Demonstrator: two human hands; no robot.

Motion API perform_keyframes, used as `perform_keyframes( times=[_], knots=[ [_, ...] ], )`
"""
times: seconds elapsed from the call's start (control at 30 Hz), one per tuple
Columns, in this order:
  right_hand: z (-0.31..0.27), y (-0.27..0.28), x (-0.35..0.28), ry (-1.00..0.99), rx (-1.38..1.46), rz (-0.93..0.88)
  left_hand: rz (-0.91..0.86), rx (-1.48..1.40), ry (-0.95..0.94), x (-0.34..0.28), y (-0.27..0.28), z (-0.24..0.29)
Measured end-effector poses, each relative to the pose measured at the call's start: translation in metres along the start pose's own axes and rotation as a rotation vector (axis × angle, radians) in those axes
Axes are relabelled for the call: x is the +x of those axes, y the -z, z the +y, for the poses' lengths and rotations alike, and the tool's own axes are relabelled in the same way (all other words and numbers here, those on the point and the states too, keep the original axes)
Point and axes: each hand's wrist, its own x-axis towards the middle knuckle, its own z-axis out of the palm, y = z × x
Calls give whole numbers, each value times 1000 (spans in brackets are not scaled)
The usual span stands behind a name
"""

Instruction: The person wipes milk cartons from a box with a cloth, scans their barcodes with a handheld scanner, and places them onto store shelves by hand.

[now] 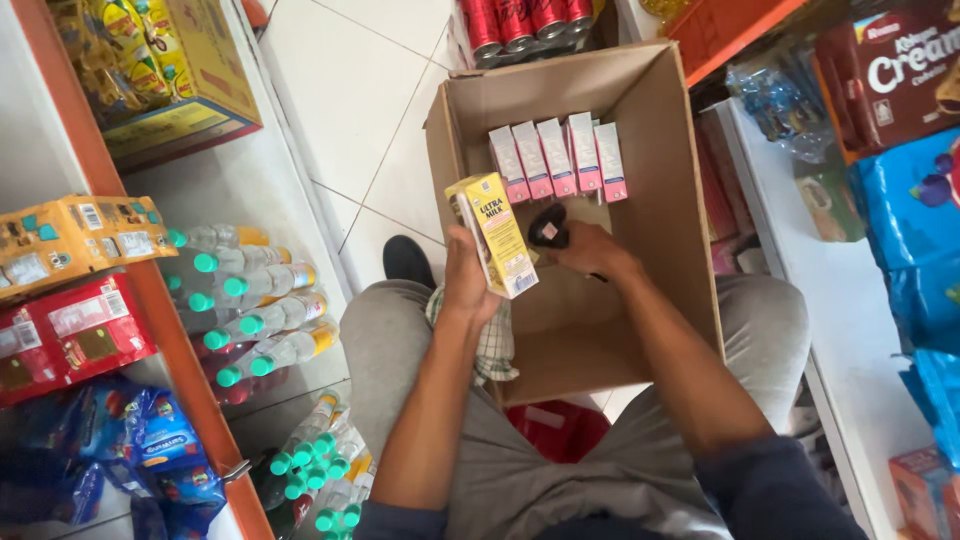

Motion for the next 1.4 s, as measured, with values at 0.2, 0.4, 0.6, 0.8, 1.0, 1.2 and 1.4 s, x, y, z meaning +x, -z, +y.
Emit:
perform_keyframes(
  times=[0.2, 0.4, 0.6, 0.8, 1.0, 1.2, 1.4],
  knots=[
    [-35, 16, -116, -3, 698, 205, -76, 14, 25, -7, -32, 18],
    [-32, -21, -190, 256, 1109, 295, -230, 48, -50, -13, -47, 34],
    [-48, -62, -242, 271, 659, 537, -104, 29, -46, -12, -44, 31],
    [-63, -82, -251, 375, 596, 575, -119, 53, -110, -16, -60, 38],
    [-71, -81, -248, 439, 599, 540, -135, 92, -123, -18, -62, 38],
    [-73, -83, -242, 435, 578, 561, -141, 99, -120, -17, -60, 37],
    [-75, -82, -239, 463, 550, 564, -135, 108, -114, -17, -62, 38]
  ],
)
